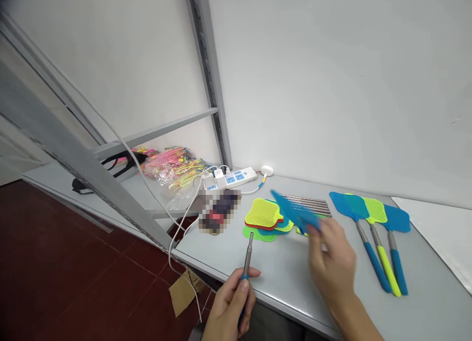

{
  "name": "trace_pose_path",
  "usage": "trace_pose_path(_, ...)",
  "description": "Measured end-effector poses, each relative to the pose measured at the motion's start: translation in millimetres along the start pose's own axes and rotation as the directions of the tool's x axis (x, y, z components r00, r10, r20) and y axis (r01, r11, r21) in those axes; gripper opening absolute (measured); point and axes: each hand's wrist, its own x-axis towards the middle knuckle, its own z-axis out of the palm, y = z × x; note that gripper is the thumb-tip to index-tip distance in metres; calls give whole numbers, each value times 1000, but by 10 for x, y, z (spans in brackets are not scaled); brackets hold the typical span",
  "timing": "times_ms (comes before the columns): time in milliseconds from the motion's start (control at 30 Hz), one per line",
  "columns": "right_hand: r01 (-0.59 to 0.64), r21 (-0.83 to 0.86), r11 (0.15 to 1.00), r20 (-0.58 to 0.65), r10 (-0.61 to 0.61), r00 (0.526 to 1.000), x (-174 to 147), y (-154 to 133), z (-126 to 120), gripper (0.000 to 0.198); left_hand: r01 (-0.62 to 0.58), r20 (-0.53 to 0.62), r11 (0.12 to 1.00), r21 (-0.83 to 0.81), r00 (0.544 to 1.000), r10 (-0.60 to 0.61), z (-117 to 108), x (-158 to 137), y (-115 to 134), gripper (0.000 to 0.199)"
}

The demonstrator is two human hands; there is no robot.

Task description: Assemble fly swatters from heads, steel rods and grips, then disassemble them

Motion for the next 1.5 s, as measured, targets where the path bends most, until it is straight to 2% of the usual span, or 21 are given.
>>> trace_pose_path(33, -214, 127, 969, -111, 228, 967, -48, -32, -94, 25, 1, 7, 999, 51, 1000, -1, 27, -19, 7, 59)
trace_pose_path(67, -377, 298, 877, -162, 435, 886, -99, -71, -172, 27, -3, 16, 995, 104, 1000, 1, 57, -39, 14, 60)
trace_pose_path(100, -470, 472, 746, -145, 591, 793, -149, -113, -238, 27, -10, 28, 987, 158, 1000, 6, 89, -61, 21, 61)
trace_pose_path(133, -504, 614, 607, -79, 683, 726, -194, -157, -295, 27, -21, 43, 977, 212, 999, 12, 122, -86, 29, 61)
trace_pose_path(167, -504, 711, 489, -5, 721, 693, -232, -199, -347, 26, -34, 57, 963, 268, 998, 19, 155, -113, 39, 61)
trace_pose_path(200, -503, 762, 407, 59, 731, 680, -264, -238, -400, 25, -48, 69, 944, 326, 997, 27, 189, -142, 50, 60)
trace_pose_path(267, -517, 783, 346, 119, 732, 670, -317, -304, -516, 25, -87, 78, 890, 447, 995, 58, 252, -207, 78, 55)
trace_pose_path(367, -482, 796, 366, 89, 717, 691, -390, -377, -718, 26, -149, 95, 792, 592, 989, 115, 344, -314, 121, 47)
trace_pose_path(533, -334, 786, 520, -136, 673, 727, -520, -418, -1028, 24, -242, 208, 708, 663, 969, 137, 548, -484, 184, 44)
trace_pose_path(633, -343, 746, 571, -163, 656, 737, -580, -391, -1183, 21, -294, 254, 689, 663, 954, 162, 680, -552, 207, 41)
trace_pose_path(733, -340, 737, 584, -178, 653, 736, -634, -341, -1323, 20, -330, 289, 654, 681, 941, 174, 758, -590, 216, 39)
trace_pose_path(867, -345, 776, 528, -125, 665, 736, -730, -273, -1446, 18, -344, 324, 579, 739, 935, 142, 792, -626, 237, 38)
trace_pose_path(1067, -299, 811, 503, -168, 690, 704, -820, -254, -1459, 17, -395, 414, 499, 771, 907, 78, 782, -633, 270, 39)
trace_pose_path(1233, -340, 815, 470, -84, 675, 733, -816, -260, -1493, 17, -434, 428, 462, 773, 895, 124, 728, -620, 260, 40)
trace_pose_path(1433, -455, 720, 524, 52, 614, 788, -824, -177, -1660, 22, -486, 459, 396, 779, 872, 168, 730, -625, 307, 40)
trace_pose_path(1500, -465, 727, 505, 95, 597, 797, -834, -160, -1707, 21, -492, 462, 384, 781, 870, 174, 726, -638, 331, 40)
